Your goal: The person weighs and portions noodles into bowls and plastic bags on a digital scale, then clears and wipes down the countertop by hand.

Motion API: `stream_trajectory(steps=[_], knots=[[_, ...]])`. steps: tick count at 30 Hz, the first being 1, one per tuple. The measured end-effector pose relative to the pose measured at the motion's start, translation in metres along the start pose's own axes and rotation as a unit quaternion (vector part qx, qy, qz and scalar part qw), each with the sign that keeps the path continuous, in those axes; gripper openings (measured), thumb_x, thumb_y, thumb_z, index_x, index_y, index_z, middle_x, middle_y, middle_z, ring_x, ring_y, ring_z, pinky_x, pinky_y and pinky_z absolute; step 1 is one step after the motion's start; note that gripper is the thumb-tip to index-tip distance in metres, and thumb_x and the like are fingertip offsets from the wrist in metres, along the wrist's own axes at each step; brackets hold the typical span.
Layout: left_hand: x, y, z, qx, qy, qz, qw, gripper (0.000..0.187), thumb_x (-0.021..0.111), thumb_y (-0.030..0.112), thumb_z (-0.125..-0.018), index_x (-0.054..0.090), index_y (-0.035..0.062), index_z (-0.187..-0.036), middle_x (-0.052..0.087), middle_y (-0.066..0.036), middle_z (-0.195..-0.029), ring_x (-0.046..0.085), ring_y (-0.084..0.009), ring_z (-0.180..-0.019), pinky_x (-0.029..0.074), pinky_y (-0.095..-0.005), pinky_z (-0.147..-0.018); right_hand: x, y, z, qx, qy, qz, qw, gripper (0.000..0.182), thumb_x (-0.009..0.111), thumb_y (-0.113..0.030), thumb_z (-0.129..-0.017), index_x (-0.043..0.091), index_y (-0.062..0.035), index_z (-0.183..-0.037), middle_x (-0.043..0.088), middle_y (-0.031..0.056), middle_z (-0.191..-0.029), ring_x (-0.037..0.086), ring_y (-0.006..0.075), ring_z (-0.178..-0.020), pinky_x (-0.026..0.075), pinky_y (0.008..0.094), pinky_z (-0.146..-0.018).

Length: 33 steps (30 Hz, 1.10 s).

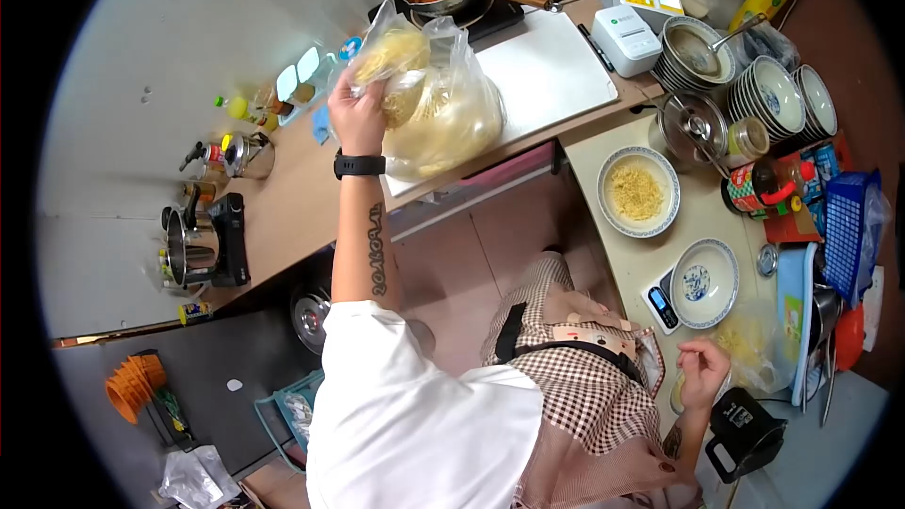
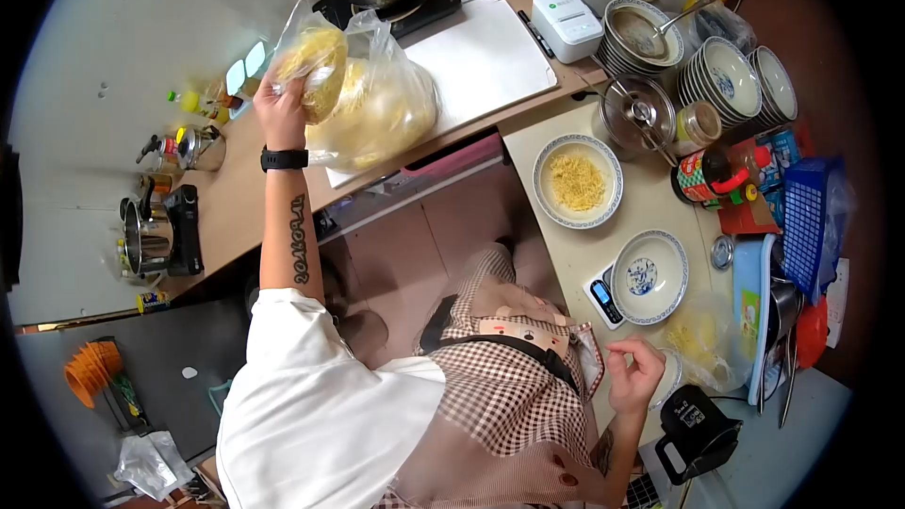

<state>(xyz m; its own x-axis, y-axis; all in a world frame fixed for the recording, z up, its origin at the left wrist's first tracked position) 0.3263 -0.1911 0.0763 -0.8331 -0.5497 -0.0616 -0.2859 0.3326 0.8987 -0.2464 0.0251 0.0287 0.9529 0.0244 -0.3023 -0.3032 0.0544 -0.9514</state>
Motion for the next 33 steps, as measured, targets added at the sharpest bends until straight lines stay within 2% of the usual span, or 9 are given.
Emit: stream_trajectory(steps=[16, 20, 21, 23, 25, 27, 30, 32, 33], knots=[[-0.003, -0.050, -0.011, -0.172, -0.039, 0.292, 0.940, 0.037, 0.064, 0.006, -0.088, 0.060, -0.0021, -0.123, 0.067, -0.011, -0.117, 0.065, -0.0193, -0.106, 0.051, -0.0324, -0.093, 0.020, -0.020, -0.016, -0.005, 0.007, 0.118, 0.993, 0.007, 0.068, -0.001, -0.078, 0.065, 0.0045, -0.081, 0.058, 0.0094, -0.066, 0.056, 0.0182, -0.060, 0.044, 0.0289, -0.059], [-0.003, -0.099, -0.011, -0.209, -0.077, -0.068, 0.973, 0.036, 0.062, 0.021, -0.090, 0.062, 0.0005, -0.119, 0.064, -0.015, -0.117, 0.062, -0.0270, -0.109, 0.051, -0.0370, -0.092, 0.025, -0.018, -0.018, -0.016, -0.006, 0.134, 0.991, 0.007, 0.069, 0.002, -0.077, 0.065, 0.0041, -0.082, 0.058, 0.0098, -0.066, 0.057, 0.0181, -0.060, 0.045, 0.0294, -0.058], [0.013, -0.091, -0.007, -0.122, -0.136, -0.285, 0.941, 0.037, 0.062, 0.023, -0.090, 0.062, 0.0013, -0.120, 0.062, -0.016, -0.118, 0.060, -0.0300, -0.110, 0.051, -0.0390, -0.091, 0.025, -0.019, -0.016, -0.010, -0.003, 0.141, 0.990, 0.007, 0.069, 0.002, -0.077, 0.065, 0.0040, -0.082, 0.058, 0.0099, -0.066, 0.057, 0.0181, -0.060, 0.046, 0.0295, -0.058], [0.056, -0.079, 0.013, 0.096, -0.234, -0.643, 0.723, 0.040, 0.062, 0.028, -0.089, 0.062, 0.0030, -0.121, 0.057, -0.020, -0.121, 0.057, -0.0362, -0.112, 0.051, -0.0428, -0.090, 0.026, -0.025, -0.021, -0.024, -0.032, 0.174, 0.984, 0.007, 0.072, -0.001, -0.079, 0.067, 0.0022, -0.084, 0.061, 0.0108, -0.068, 0.059, 0.0205, -0.058, 0.047, 0.0312, -0.056], [0.060, -0.133, 0.014, 0.223, -0.281, -0.667, 0.653, 0.039, 0.062, 0.032, -0.089, 0.062, 0.0069, -0.119, 0.055, -0.022, -0.116, 0.054, -0.0409, -0.108, 0.049, -0.0490, -0.091, 0.026, -0.025, -0.021, -0.019, -0.043, 0.164, 0.985, 0.007, 0.073, -0.003, -0.080, 0.068, 0.0009, -0.084, 0.063, 0.0112, -0.070, 0.061, 0.0207, -0.058, 0.047, 0.0309, -0.053], [0.070, -0.126, 0.005, 0.133, -0.308, -0.618, 0.711, 0.031, 0.058, 0.030, -0.092, 0.065, 0.0027, -0.105, 0.061, -0.026, -0.114, 0.058, -0.0412, -0.108, 0.048, -0.0510, -0.092, 0.022, -0.024, -0.021, -0.011, -0.045, 0.160, 0.986, 0.010, 0.075, -0.006, -0.080, 0.069, -0.0001, -0.085, 0.066, 0.0125, -0.075, 0.064, 0.0224, -0.059, 0.052, 0.0329, -0.056], [0.016, -0.289, -0.032, 0.296, -0.301, -0.672, 0.608, 0.050, 0.057, 0.042, -0.095, 0.060, -0.0007, -0.120, 0.064, -0.026, -0.115, 0.060, -0.0413, -0.108, 0.048, -0.0502, -0.095, 0.006, -0.013, -0.006, -0.007, -0.038, 0.154, 0.987, 0.011, 0.072, -0.014, -0.084, 0.070, -0.0039, -0.087, 0.067, 0.0115, -0.078, 0.066, 0.0269, -0.069, 0.052, 0.0380, -0.063], [0.000, -0.262, -0.051, 0.180, -0.359, -0.653, 0.642, 0.061, 0.059, 0.041, -0.093, 0.054, -0.0038, -0.135, 0.063, -0.027, -0.119, 0.059, -0.0426, -0.109, 0.046, -0.0502, -0.096, -0.010, 0.003, 0.008, 0.036, -0.033, 0.121, 0.991, 0.011, 0.071, -0.014, -0.086, 0.071, -0.0026, -0.088, 0.069, 0.0114, -0.080, 0.066, 0.0264, -0.070, 0.052, 0.0353, -0.063], [-0.036, -0.300, -0.077, 0.323, -0.457, -0.714, 0.422, 0.063, 0.062, 0.038, -0.092, 0.052, -0.0038, -0.138, 0.060, -0.030, -0.126, 0.056, -0.0439, -0.116, 0.042, -0.0492, -0.103, -0.028, 0.008, 0.015, 0.055, -0.006, 0.116, 0.992, 0.012, 0.070, -0.013, -0.088, 0.070, -0.0017, -0.092, 0.069, 0.0114, -0.082, 0.067, 0.0236, -0.070, 0.052, 0.0327, -0.063]])
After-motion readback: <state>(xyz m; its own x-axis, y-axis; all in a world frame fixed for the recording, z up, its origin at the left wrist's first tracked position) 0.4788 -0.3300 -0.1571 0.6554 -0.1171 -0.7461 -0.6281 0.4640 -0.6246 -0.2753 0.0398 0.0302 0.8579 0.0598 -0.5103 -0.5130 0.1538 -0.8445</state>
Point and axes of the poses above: each hand's wrist, its own z-axis away from the middle knuckle, its own x-axis out of the palm, y = z × x, the point moved 4 cm from there along -z, towards the middle knuckle
